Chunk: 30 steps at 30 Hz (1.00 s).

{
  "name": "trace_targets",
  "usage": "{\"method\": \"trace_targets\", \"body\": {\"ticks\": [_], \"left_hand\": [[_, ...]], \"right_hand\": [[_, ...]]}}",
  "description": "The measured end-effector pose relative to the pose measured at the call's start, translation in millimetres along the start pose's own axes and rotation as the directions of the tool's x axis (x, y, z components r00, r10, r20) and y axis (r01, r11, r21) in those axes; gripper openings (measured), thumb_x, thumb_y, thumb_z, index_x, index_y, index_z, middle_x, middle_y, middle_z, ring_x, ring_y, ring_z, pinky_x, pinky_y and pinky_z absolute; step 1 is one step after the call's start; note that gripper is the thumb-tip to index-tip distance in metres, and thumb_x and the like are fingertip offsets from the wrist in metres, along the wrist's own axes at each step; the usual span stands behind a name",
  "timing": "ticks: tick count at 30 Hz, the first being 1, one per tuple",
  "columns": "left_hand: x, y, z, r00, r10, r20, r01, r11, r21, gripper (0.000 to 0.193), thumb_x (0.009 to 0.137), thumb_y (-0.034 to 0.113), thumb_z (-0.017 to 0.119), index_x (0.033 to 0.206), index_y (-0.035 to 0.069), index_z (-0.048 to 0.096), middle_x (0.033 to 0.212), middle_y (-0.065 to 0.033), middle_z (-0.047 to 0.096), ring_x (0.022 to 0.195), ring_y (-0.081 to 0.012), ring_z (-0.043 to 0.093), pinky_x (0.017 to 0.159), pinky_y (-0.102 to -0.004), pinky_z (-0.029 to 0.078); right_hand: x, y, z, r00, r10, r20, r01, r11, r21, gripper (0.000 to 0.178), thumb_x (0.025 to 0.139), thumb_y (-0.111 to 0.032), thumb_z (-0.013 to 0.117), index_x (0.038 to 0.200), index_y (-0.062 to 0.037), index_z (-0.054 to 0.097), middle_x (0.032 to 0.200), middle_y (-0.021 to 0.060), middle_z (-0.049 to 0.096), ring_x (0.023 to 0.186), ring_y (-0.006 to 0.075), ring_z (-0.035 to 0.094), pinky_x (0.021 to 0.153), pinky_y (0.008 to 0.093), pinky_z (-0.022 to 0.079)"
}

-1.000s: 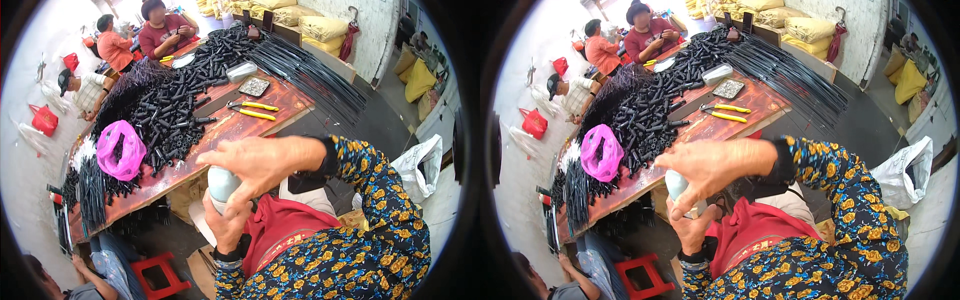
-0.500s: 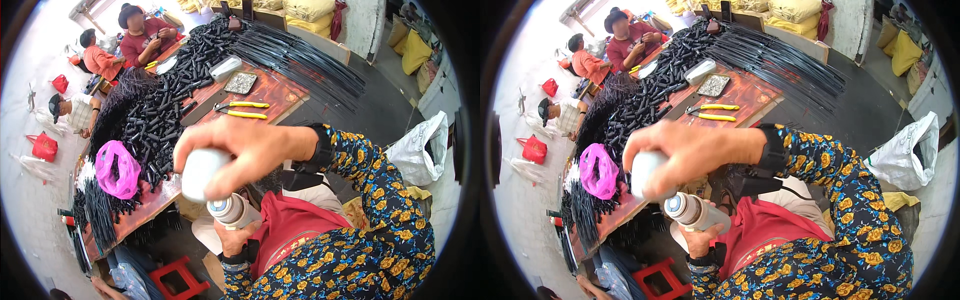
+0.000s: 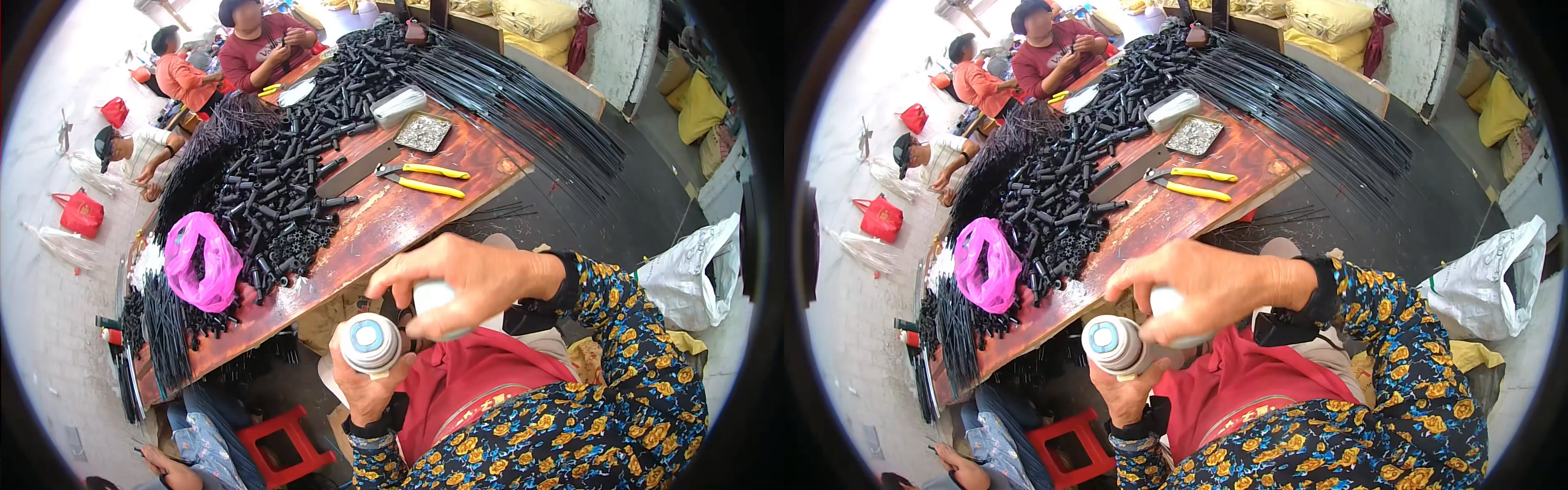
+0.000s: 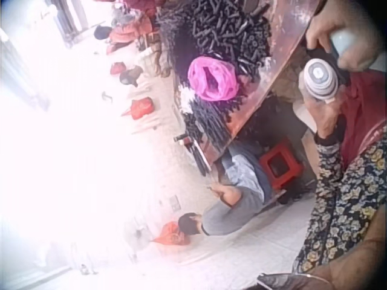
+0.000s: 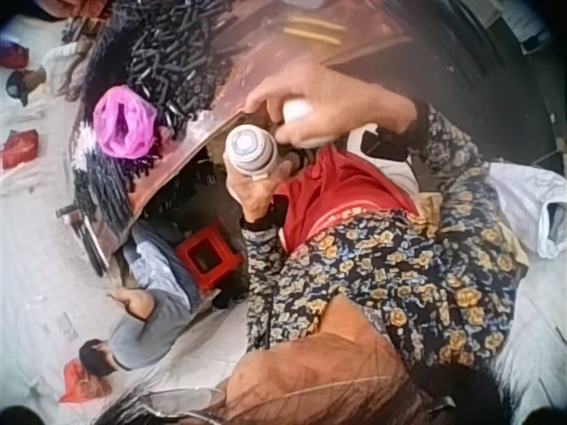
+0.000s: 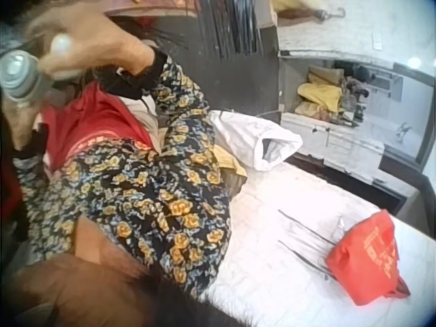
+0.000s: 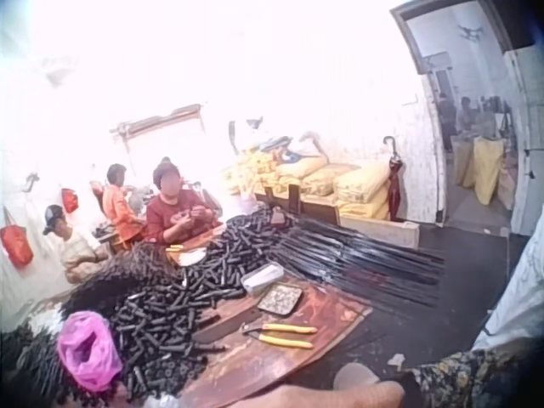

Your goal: Assembling black umbrella ribs into plastic hubs using pliers in a workshop.

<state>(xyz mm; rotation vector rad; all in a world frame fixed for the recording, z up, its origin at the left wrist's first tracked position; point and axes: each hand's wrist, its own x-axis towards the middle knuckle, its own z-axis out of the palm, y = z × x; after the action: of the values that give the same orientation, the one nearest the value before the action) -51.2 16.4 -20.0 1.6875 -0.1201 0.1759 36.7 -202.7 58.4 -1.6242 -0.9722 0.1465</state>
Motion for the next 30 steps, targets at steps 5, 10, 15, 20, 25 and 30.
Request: {"method": "trace_targets", "body": {"ticks": [5,10,15,20,25,30], "left_hand": [[9.7,-16.6,-1.9,0.945,0.328,0.019,-0.29,0.806,0.516,0.071,0.066,0.017,0.088,0.122,0.002,0.047,0.105,-0.0095,0.062,0.091,-0.0174,0.062,0.083,-0.0318,0.05],[6.2,-17.8,7.7,0.945,0.313,-0.092,-0.234,0.847,0.477,0.066,0.062,0.019,0.085,0.119,0.005,0.053,0.106,-0.0138,0.061,0.097,-0.0345,0.057,0.085,-0.0435,0.045],[1.8,-24.0,8.8,0.937,0.34,-0.08,-0.241,0.795,0.557,0.072,0.065,0.018,0.088,0.123,0.002,0.047,0.105,-0.0128,0.064,0.094,-0.0216,0.064,0.082,-0.033,0.051],[-0.6,-19.4,11.9,0.954,0.289,-0.076,-0.216,0.844,0.491,0.07,0.064,0.016,0.087,0.121,0.002,0.049,0.104,-0.0135,0.063,0.093,-0.0255,0.063,0.081,-0.0365,0.049],[-2.8,-27.3,8.2,0.985,0.172,0.004,-0.168,0.96,0.226,0.068,0.062,0.015,0.087,0.118,0.003,0.051,0.103,-0.0105,0.062,0.093,-0.024,0.062,0.08,-0.0366,0.049],[-1.8,-11.4,-5.8,0.92,-0.089,0.381,0.084,0.996,0.03,0.074,0.059,0.007,0.088,0.123,0.002,0.05,0.109,-0.009,0.061,0.101,-0.0171,0.061,0.088,-0.0325,0.049]], "right_hand": [[10.2,-16.5,13.9,0.929,0.337,0.152,-0.247,0.871,-0.424,0.057,0.077,-0.046,0.07,0.103,0.0027,0.057,0.083,0.0223,0.067,0.077,0.0384,0.067,0.069,0.0447,0.052],[10.0,0.4,21.5,0.909,0.391,0.146,-0.245,0.782,-0.574,0.061,0.084,-0.057,0.058,0.095,0.0028,0.057,0.072,0.0221,0.065,0.069,0.0407,0.066,0.062,0.0476,0.05],[11.4,3.8,26.9,0.939,0.323,0.117,-0.213,0.814,-0.541,0.05,0.085,-0.046,0.06,0.086,0.0044,0.057,0.069,0.024,0.064,0.066,0.0412,0.065,0.06,0.0486,0.051],[12.4,2.7,24.3,0.946,0.274,0.172,-0.134,0.816,-0.562,0.044,0.082,-0.038,0.065,0.084,0.0047,0.057,0.068,0.0242,0.063,0.065,0.0411,0.065,0.06,0.0471,0.051],[8.8,3.2,18.5,0.938,0.224,0.263,-0.059,0.855,-0.515,0.038,0.077,-0.031,0.068,0.084,0.0034,0.056,0.066,0.023,0.062,0.063,0.0412,0.064,0.058,0.047,0.05],[14.5,-2.7,-1.8,0.808,-0.023,0.589,0.325,0.851,-0.412,0.043,0.071,-0.026,0.072,0.102,-0.0018,0.054,0.083,0.0183,0.06,0.074,0.0374,0.064,0.061,0.0468,0.049]]}}
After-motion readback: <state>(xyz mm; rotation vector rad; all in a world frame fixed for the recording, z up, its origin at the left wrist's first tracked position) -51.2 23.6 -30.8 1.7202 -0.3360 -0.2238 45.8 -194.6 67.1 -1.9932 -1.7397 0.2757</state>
